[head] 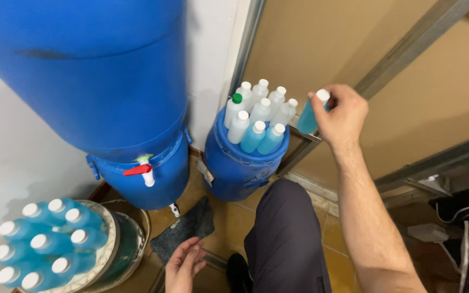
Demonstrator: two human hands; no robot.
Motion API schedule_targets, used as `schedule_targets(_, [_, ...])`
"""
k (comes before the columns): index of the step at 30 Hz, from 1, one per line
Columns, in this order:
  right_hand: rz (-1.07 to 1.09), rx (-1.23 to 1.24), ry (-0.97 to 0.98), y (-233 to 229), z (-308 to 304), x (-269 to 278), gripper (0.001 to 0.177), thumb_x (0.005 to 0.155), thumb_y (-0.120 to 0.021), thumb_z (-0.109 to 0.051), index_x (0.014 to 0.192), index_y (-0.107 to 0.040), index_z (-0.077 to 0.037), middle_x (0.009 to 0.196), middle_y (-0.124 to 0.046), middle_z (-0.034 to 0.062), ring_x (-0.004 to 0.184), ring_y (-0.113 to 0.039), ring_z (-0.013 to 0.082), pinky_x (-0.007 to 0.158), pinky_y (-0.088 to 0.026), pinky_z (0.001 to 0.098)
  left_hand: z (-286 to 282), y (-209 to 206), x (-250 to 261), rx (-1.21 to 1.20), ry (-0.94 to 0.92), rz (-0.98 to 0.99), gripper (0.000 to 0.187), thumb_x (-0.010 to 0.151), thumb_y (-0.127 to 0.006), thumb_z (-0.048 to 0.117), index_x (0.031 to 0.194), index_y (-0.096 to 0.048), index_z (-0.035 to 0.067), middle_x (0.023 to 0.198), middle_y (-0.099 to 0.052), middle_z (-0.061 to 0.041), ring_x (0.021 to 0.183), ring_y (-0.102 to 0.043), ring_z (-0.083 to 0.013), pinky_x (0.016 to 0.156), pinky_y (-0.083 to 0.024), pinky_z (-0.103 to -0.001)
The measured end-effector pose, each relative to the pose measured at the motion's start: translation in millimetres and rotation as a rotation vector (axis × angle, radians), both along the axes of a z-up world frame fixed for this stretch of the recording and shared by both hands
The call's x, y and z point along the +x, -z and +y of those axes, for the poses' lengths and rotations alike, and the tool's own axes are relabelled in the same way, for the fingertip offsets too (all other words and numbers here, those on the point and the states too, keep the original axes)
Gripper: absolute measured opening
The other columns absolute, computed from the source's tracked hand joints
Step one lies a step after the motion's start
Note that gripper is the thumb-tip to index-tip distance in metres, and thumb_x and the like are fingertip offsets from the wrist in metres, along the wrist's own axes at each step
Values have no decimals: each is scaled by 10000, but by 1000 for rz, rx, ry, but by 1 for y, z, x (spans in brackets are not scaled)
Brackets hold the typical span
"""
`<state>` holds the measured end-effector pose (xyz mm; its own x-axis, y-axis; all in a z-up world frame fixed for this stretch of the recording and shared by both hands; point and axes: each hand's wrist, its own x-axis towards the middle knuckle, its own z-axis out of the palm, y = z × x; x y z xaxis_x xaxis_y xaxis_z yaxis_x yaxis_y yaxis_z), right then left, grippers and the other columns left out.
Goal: The person sits on the floor and repeatedly fills small plastic bottles with liquid from a large blue barrel using a spigot. After filling each bottle, they screw on the cap and place it into a bucket.
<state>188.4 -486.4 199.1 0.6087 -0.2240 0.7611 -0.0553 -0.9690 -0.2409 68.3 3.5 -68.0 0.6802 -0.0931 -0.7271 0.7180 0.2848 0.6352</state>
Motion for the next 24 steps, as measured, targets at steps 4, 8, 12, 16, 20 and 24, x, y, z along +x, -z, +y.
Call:
schedule_targets(4, [168,86,85,53,-23,3,300,1122,-990,-449,1143,-975,-150,984,-906,29,850,-814,250,816,-598,459,-2,3,0,28,0,17,427,1187,-806,103,1581,-914,-20,1473,-963,-254,1273,-877,-399,1075,-682,-519])
schedule_targets(8, [261,227,133,83,-18,13,299,1083,-1001,-492,1136,-986,-198,946,-918,8,842,-822,240,819,-598,467,-4,20,2,78,33,62,406,1227,-798,124,1594,-906,-13,1520,-957,-245,1248,-860,-386,1079,-670,-508])
schedule_targets(12, [330,271,93,97,-12,23,291,1079,-964,-531,1117,-969,-243,907,-888,-27,832,-815,243,816,-582,462,-1,34,2,89,17,11,410,1192,-822,102,1573,-925,-9,1470,-964,-263,1273,-879,-424,1063,-672,-526])
schedule_targets(16, [372,384,38,95,-12,36,332,1133,-924,-516,952,-894,-240,753,-796,-121,730,-729,149,770,-562,407,-1,23,9,138,50,107,429,1256,-789,135,1652,-875,-6,1578,-911,-222,1364,-835,-413,1182,-651,-567])
schedule_targets(20, [346,359,47,86,-22,49,236,1117,-910,-417,956,-913,-246,749,-794,-112,743,-756,175,758,-583,433,12,85,8,98,74,-7,416,1245,-779,83,1638,-882,-9,1563,-935,-239,1304,-861,-434,1125,-673,-561])
schedule_targets(24, [324,332,95,82,-44,75,310,1079,-891,-469,1201,-959,-192,1045,-924,-30,1000,-874,287,899,-654,491,10,80,9,124,85,4,418,1255,-775,106,1644,-879,-7,1583,-927,-238,1352,-859,-425,1139,-675,-567])
